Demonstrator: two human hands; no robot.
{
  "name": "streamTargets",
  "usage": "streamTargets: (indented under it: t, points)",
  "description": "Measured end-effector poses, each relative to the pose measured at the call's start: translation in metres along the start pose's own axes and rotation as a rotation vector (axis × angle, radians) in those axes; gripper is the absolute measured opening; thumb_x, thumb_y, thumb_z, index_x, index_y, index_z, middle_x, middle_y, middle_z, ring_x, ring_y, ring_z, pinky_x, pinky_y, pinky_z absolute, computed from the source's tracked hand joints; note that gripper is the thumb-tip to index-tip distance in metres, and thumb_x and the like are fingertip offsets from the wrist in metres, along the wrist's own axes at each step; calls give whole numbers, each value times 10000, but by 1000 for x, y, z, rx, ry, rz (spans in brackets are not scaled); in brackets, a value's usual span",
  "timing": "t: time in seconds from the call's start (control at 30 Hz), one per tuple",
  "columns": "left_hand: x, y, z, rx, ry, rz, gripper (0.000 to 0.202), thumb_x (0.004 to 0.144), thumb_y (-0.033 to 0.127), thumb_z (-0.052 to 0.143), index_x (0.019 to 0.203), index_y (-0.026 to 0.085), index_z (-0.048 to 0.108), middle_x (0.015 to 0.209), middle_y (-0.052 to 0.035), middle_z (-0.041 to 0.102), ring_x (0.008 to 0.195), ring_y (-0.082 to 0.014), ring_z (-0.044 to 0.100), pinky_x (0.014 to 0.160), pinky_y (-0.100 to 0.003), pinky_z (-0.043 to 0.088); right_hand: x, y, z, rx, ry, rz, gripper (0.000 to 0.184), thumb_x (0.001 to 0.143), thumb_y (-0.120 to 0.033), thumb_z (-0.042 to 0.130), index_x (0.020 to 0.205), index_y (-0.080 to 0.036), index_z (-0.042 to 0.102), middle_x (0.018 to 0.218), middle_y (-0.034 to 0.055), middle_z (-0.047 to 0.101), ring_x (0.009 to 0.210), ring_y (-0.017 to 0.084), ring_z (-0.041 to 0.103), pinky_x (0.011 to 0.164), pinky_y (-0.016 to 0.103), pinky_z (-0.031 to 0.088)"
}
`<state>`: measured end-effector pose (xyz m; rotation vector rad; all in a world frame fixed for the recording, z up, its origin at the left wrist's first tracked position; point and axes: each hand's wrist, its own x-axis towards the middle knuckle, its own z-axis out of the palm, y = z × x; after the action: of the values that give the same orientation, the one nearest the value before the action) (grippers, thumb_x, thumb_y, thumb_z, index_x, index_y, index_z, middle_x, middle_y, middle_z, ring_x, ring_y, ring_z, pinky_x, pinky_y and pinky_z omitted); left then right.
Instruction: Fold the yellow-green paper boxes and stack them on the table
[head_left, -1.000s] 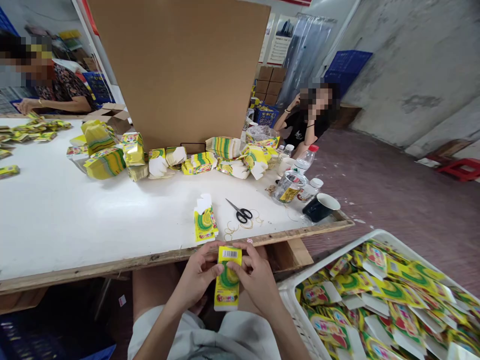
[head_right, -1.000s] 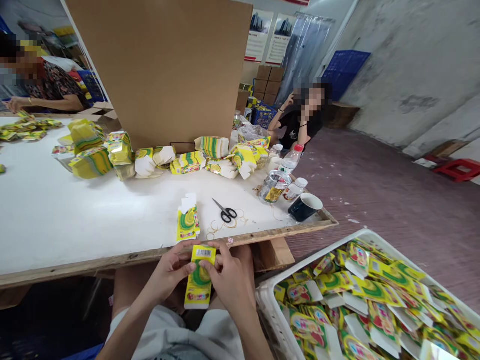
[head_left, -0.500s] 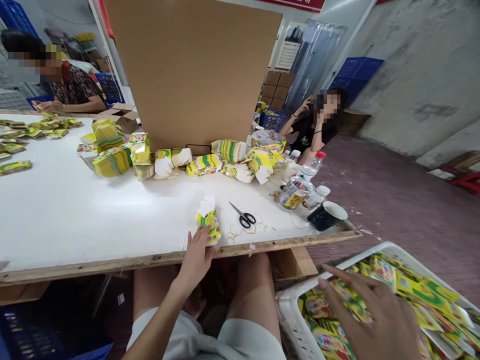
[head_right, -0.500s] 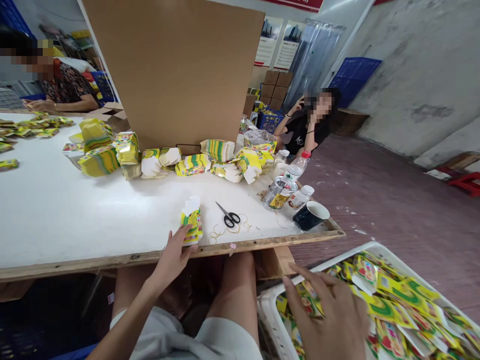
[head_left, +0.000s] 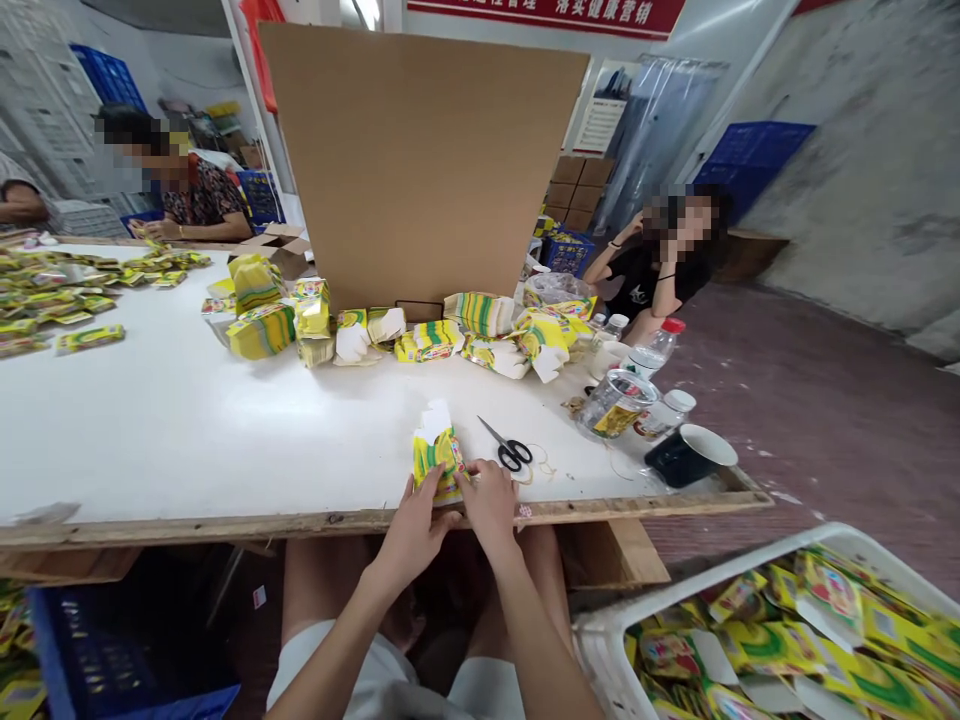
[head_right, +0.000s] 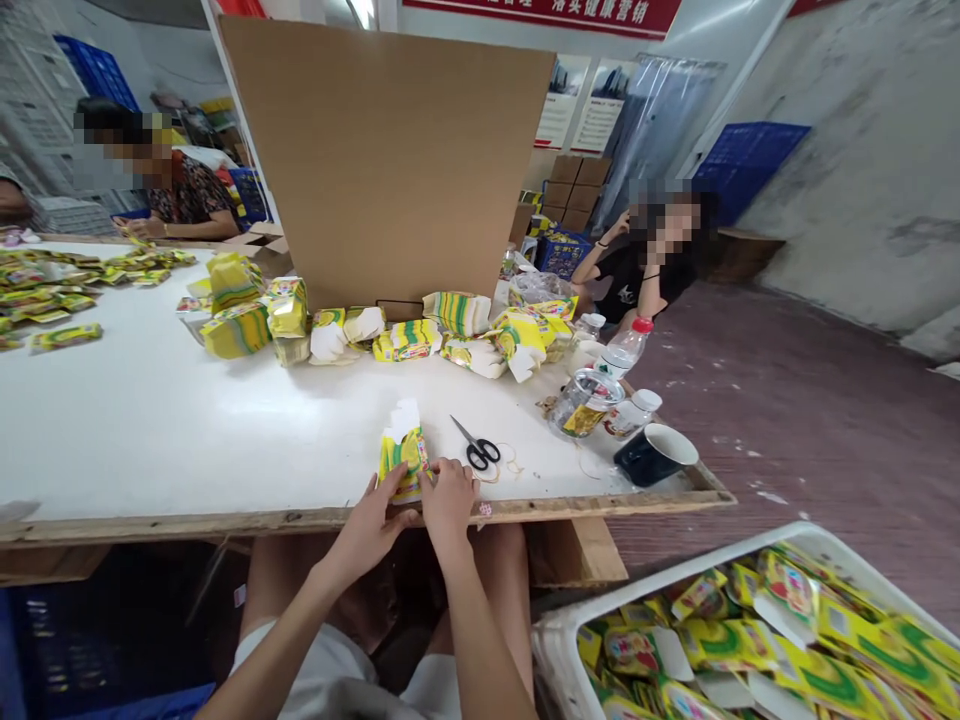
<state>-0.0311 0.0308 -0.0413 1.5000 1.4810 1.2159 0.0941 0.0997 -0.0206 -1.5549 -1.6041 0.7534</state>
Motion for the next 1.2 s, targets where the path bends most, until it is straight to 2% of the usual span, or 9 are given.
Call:
streamTargets:
  t: [0.17, 0.33, 0.5, 0.63, 0.83, 0.93, 1.07, 1.13, 1.2]
  points:
    - [-4, 7, -4, -337, 159, -67, 548, 906, 399, 564, 1408, 224, 432, 1534, -128, 427, 1439, -269, 348, 1186, -460, 262, -19, -3, -22, 351, -53, 48, 287, 823, -473, 597, 917, -203, 625, 865, 81, 709, 830, 254, 631, 778, 386, 483]
    - [-10, 26, -6, -794, 33, -207, 536, 842, 578, 606, 1203, 183, 647, 1222, -146, 706, 1173, -316, 629, 1001, -450, 496, -59, -8, -39, 666, -189, 141, 437, 785, -547, 690, 1024, -189, 623, 832, 73, 741, 751, 232, 692, 723, 369, 546]
    - [-17, 40, -1, -960, -13, -286, 476, 721, 559, 752, 1004, 176, 745, 982, -119, 782, 970, -287, 717, 906, -399, 548, -77, -9, -42, 787, -213, 199, 382, 736, -494, 774, 949, -190, 680, 854, 75, 748, 794, 231, 695, 791, 383, 543]
    - [-18, 41, 1, -983, 43, -315, 441, 709, 487, 791, 1017, 176, 737, 925, -94, 785, 875, -248, 729, 826, -357, 568, -81, -10, -43, 741, -187, 186, 364, 711, -467, 800, 917, -179, 716, 897, 75, 734, 880, 242, 663, 823, 368, 530]
    - [-18, 42, 4, -892, 90, -288, 325, 794, 417, 733, 971, 147, 705, 902, -78, 774, 821, -213, 712, 740, -294, 555, -88, -11, -39, 597, -114, 165, 321, 781, -490, 720, 769, -178, 649, 712, 32, 667, 677, 197, 603, 647, 307, 516]
    - [-20, 45, 3, -812, 99, -249, 418, 797, 349, 741, 1150, 183, 592, 975, -72, 761, 855, -199, 706, 752, -277, 541, -87, -10, -42, 530, -101, 138, 303, 796, -475, 707, 767, -184, 628, 726, 40, 669, 681, 202, 613, 645, 305, 516]
    - [-25, 51, -4, -655, 30, -167, 631, 858, 315, 668, 1377, 254, 314, 1094, -87, 724, 934, -198, 695, 794, -294, 533, -81, -10, -51, 563, -147, 68, 356, 796, -429, 724, 1045, -194, 626, 925, 76, 706, 812, 228, 666, 730, 324, 545]
    - [-27, 52, -8, -609, -59, -150, 609, 881, 317, 632, 1398, 241, 320, 1118, -104, 710, 963, -212, 686, 815, -304, 529, -78, -8, -56, 635, -158, 28, 505, 819, -413, 708, 1258, -226, 541, 1041, 77, 696, 895, 220, 672, 798, 324, 546]
    - [-28, 52, -10, -619, -149, -140, 548, 887, 314, 623, 1373, 228, 385, 1119, -110, 705, 991, -229, 677, 835, -315, 525, -74, -6, -61, 682, -222, 2, 530, 858, -401, 675, 1332, -249, 493, 1082, 69, 685, 929, 205, 666, 839, 318, 537]
